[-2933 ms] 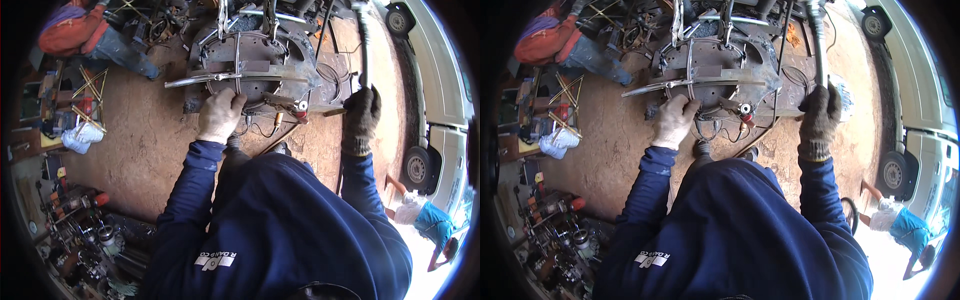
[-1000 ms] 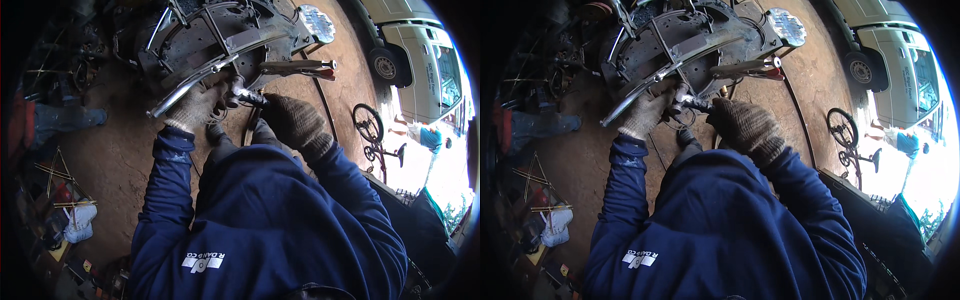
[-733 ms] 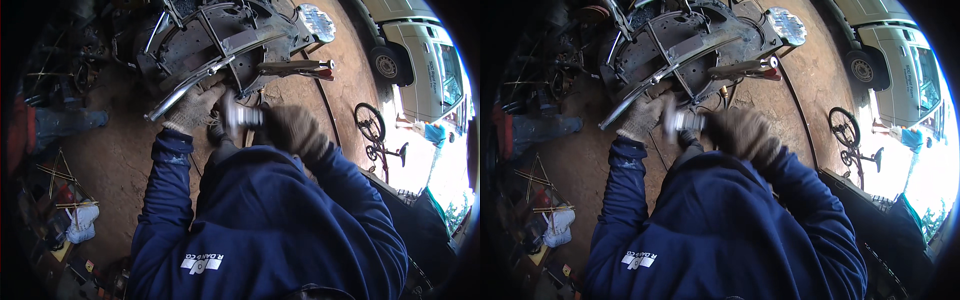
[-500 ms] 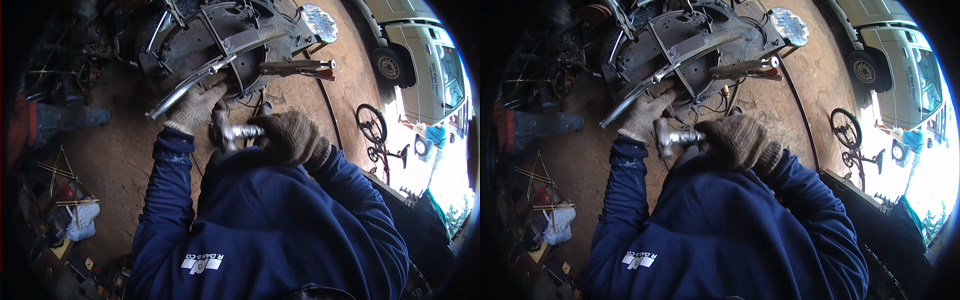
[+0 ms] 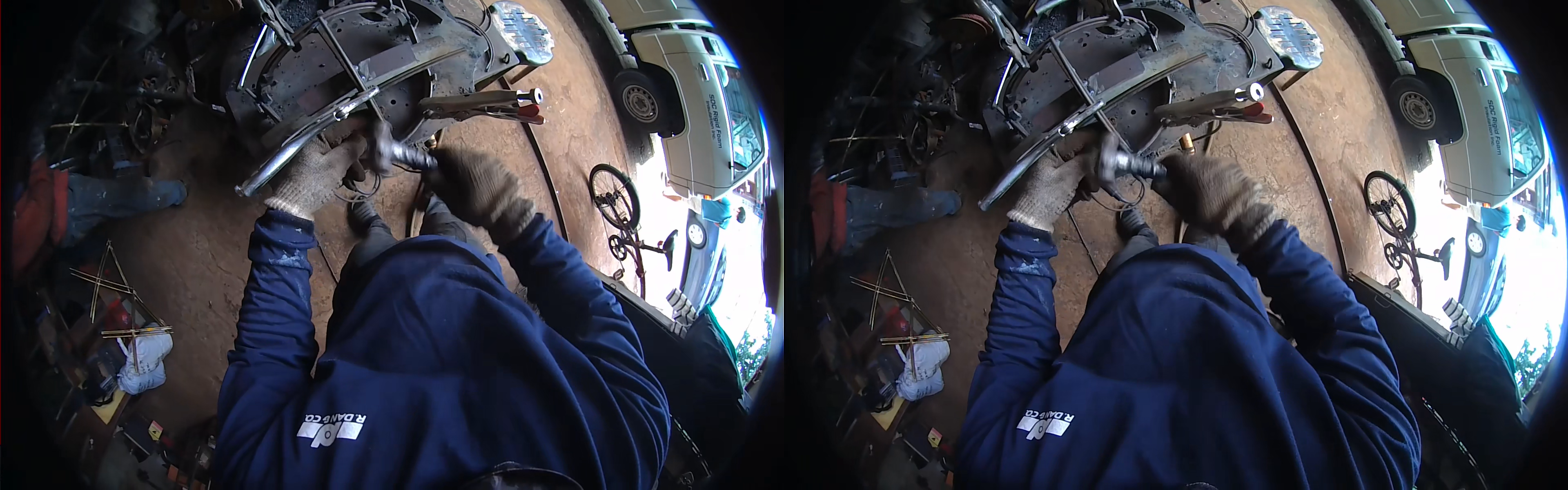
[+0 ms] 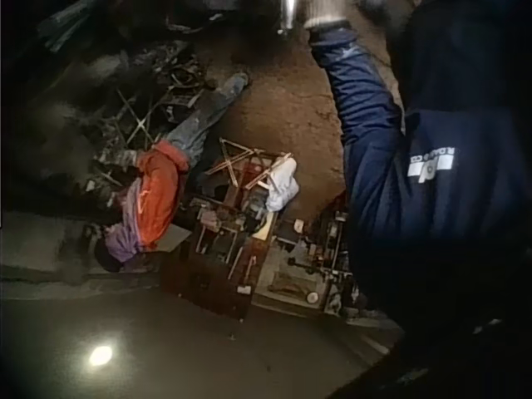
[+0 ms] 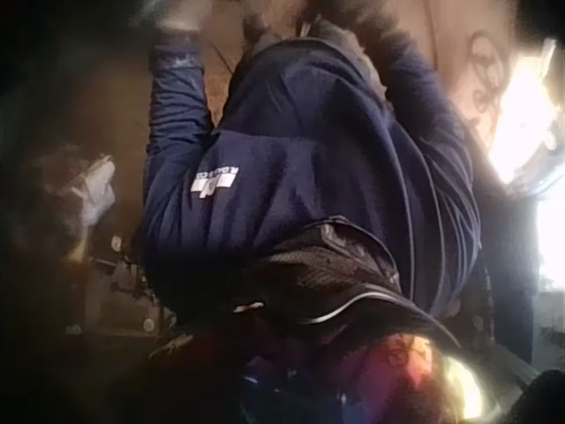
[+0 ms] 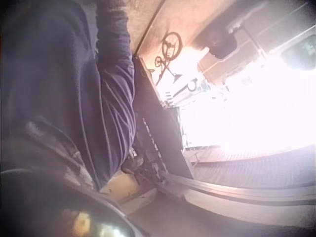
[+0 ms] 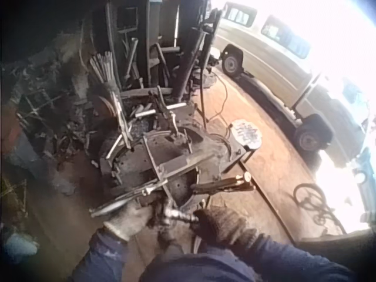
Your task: The person aligns metal rods onto a metal fixture, clamps them using locking pliers, welds the pieces together with a welding electrode, hammers the metal assembly, and fastens additional locking pliers.
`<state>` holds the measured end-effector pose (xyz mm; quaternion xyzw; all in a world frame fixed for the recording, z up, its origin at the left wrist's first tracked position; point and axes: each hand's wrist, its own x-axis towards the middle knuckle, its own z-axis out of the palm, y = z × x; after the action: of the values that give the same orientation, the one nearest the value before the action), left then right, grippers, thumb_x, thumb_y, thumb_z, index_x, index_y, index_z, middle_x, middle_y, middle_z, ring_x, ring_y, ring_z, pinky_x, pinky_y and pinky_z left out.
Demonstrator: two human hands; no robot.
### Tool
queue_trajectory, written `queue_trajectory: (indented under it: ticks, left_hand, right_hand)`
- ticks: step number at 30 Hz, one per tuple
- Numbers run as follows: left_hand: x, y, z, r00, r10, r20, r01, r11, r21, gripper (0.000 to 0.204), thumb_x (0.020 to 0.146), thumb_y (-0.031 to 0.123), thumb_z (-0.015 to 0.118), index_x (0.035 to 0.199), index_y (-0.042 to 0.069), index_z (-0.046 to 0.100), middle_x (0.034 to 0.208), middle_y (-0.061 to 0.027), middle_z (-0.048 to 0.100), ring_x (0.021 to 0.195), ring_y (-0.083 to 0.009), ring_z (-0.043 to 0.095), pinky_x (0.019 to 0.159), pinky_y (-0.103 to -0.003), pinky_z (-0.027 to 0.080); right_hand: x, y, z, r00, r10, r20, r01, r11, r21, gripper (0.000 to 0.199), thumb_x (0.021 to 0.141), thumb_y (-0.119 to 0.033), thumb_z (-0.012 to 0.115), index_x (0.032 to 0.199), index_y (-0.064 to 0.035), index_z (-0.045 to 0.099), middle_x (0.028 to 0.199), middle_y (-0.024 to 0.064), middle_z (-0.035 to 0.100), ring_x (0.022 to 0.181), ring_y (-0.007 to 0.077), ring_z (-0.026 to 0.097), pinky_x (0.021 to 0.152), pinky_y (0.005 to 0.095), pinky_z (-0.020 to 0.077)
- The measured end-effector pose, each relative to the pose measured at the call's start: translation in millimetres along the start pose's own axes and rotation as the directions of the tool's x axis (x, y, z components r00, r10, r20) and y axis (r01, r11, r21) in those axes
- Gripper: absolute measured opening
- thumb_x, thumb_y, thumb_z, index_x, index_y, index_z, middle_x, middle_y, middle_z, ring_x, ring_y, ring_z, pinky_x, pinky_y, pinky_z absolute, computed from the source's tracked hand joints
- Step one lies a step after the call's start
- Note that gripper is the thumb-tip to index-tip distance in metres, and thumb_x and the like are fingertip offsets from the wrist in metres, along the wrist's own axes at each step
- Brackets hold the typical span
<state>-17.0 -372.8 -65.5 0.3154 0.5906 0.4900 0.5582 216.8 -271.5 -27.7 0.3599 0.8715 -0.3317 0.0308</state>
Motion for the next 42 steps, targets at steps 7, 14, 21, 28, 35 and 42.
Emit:
queue_trajectory:
  ticks: [7,14,21,28,35,42]
  left_hand:
    - [4.2,-1.5,-0.3,0.997,-0.054,-0.051,0.05,0.996,-0.072,0.022,0.099,0.011,0.069,0.119,0.003,0.075,0.099,-0.0037,0.076,0.084,-0.0112,0.071,0.071,-0.025,0.057]
    - [3.0,-0.9,-3.5,0.99,-0.142,-0.007,0.142,0.99,0.008,0.024,0.1,0.012,0.068,0.121,0.001,0.07,0.094,-0.0028,0.071,0.069,-0.0091,0.062,0.061,-0.027,0.052]
    - [10.0,-5.7,4.0,0.99,-0.121,-0.079,0.135,0.968,0.212,0.022,0.099,0.026,0.072,0.111,0.007,0.075,0.083,-0.0007,0.072,0.068,-0.0077,0.066,0.06,-0.026,0.053]
    - [13.1,-1.4,37.3,0.961,0.173,-0.217,-0.035,0.85,0.525,0.032,0.095,0.034,0.076,0.099,0.003,0.074,0.084,-0.0101,0.075,0.077,-0.0223,0.071,0.072,-0.038,0.054]
    - [2.7,-1.5,12.8,0.993,0.041,-0.112,-0.021,0.984,0.177,0.021,0.103,0.016,0.064,0.117,0.004,0.072,0.089,0.0006,0.072,0.068,-0.0074,0.064,0.06,-0.026,0.051]
    - [4.7,-15.8,9.2,0.985,0.104,-0.141,-0.072,0.974,0.215,0.026,0.102,0.013,0.062,0.125,0.006,0.07,0.098,-0.0006,0.073,0.066,-0.0062,0.062,0.059,-0.025,0.052]
  right_hand:
    - [-20.2,-10.9,-0.8,0.985,-0.153,0.08,0.153,0.988,-0.005,0.033,0.09,-0.03,0.073,0.115,-0.009,0.07,0.093,0.0156,0.074,0.088,0.0374,0.073,0.075,0.0459,0.0575]
    - [-0.6,24.8,5.6,0.995,-0.095,-0.001,0.095,0.992,0.078,0.033,0.096,-0.037,0.066,0.114,-0.0087,0.067,0.092,0.0198,0.07,0.091,0.0411,0.07,0.077,0.0497,0.0543]
    - [-24.2,34.2,28.1,0.976,-0.217,-0.01,0.21,0.93,0.303,0.041,0.097,-0.041,0.065,0.118,-0.0053,0.068,0.095,0.0191,0.071,0.088,0.0398,0.07,0.076,0.0465,0.0534]
    - [-62.2,50.6,44.8,0.985,0.142,0.099,-0.17,0.901,0.4,0.034,0.101,-0.036,0.06,0.114,-0.0053,0.068,0.089,0.0195,0.071,0.087,0.0408,0.07,0.075,0.048,0.0532]
    - [-59.4,56.1,56.9,0.998,-0.012,-0.061,0.033,0.939,0.343,0.04,0.1,-0.04,0.062,0.121,-0.006,0.067,0.094,0.0184,0.072,0.092,0.0405,0.07,0.08,0.0468,0.0543]
    - [-33.4,41.3,58.1,0.972,-0.206,-0.109,0.232,0.896,0.379,0.047,0.098,-0.039,0.062,0.127,-0.0017,0.066,0.104,0.0213,0.072,0.097,0.04,0.069,0.087,0.0437,0.054]
